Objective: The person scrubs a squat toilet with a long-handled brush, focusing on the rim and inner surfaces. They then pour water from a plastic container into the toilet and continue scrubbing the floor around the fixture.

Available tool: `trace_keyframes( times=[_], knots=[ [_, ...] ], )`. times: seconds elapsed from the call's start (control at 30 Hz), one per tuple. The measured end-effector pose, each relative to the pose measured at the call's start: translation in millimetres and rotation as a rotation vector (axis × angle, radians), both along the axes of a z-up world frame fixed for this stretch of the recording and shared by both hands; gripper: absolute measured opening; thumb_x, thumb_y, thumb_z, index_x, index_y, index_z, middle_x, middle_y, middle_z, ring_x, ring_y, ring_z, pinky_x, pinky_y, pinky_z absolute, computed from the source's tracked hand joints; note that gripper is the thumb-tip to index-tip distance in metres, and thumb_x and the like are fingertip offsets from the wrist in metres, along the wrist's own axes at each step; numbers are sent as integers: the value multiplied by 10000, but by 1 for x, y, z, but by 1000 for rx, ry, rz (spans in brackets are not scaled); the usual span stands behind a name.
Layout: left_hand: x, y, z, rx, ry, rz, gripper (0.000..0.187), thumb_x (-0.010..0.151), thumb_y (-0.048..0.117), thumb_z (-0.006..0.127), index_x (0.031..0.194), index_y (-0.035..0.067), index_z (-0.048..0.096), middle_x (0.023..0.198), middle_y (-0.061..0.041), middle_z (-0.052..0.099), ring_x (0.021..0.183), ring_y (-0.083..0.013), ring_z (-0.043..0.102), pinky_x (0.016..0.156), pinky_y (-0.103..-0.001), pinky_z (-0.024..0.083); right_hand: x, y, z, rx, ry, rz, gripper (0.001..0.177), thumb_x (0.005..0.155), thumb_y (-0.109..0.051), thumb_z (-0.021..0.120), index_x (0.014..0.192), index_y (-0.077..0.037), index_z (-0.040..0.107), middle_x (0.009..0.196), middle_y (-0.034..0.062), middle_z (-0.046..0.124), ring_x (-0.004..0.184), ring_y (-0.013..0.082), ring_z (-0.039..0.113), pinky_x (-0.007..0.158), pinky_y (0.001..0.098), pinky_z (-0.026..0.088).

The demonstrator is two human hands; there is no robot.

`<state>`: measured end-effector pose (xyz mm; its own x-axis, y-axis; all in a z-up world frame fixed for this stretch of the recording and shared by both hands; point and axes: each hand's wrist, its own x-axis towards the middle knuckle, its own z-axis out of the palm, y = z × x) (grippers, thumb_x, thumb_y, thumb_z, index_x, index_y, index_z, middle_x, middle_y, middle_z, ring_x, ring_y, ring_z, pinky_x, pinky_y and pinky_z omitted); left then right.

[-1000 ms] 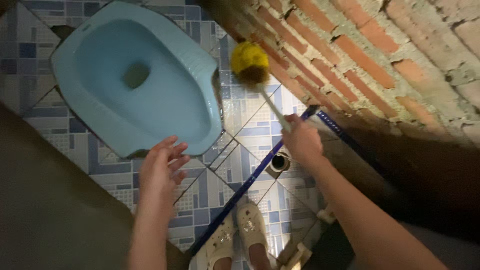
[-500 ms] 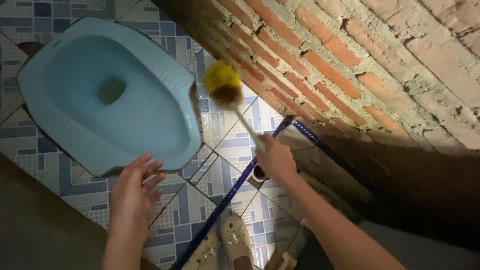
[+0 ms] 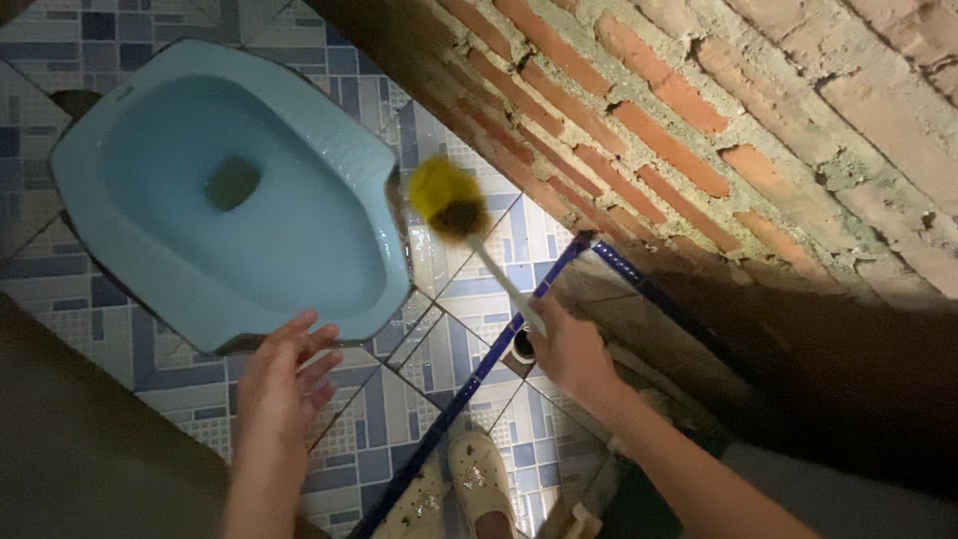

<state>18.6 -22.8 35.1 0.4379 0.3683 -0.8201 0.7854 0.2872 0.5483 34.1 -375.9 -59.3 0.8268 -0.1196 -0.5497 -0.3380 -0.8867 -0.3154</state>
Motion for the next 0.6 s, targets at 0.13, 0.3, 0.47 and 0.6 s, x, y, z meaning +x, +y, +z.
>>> trace_keyframes(
  times=[0.13, 0.3, 0.47, 0.6],
  knots=[
    [4, 3, -7, -1, 35, 28, 469, 1151, 336, 599, 1587, 225, 732, 1378, -26, 843, 1212, -211, 754, 964, -398, 561, -1, -12, 7, 6, 31, -144, 570, 1038, -378, 795, 1592, -324, 672, 1231, 229, 865, 1131, 475, 856, 996, 610, 678],
    [0, 6, -14, -18, 6, 38, 509, 1110, 281, 563, 1586, 223, 733, 1373, -52, 854, 1206, -216, 767, 958, -411, 564, -5, -8, 6, 1, -3, -203, 517, 1098, -329, 749, 1609, -302, 677, 1225, 261, 864, 1149, 491, 853, 992, 604, 686],
    [0, -3, -6, -5, 8, 53, 468, 1158, 356, 606, 1586, 221, 738, 1357, -22, 852, 1197, -194, 757, 969, -403, 550, -35, -20, 5, 27, 3, 42, 541, 1092, -322, 752, 1620, -251, 657, 1184, 256, 890, 1080, 472, 875, 966, 572, 697],
    [-3, 5, -7, -27, 1, 29, 473, 1163, 341, 578, 1602, 241, 723, 1342, -21, 844, 1194, -185, 757, 980, -400, 557, -16, -30, 1, -5, -99, -40, 577, 1046, -274, 825, 1595, -192, 667, 1185, 277, 870, 1042, 484, 841, 914, 595, 671]
  ],
)
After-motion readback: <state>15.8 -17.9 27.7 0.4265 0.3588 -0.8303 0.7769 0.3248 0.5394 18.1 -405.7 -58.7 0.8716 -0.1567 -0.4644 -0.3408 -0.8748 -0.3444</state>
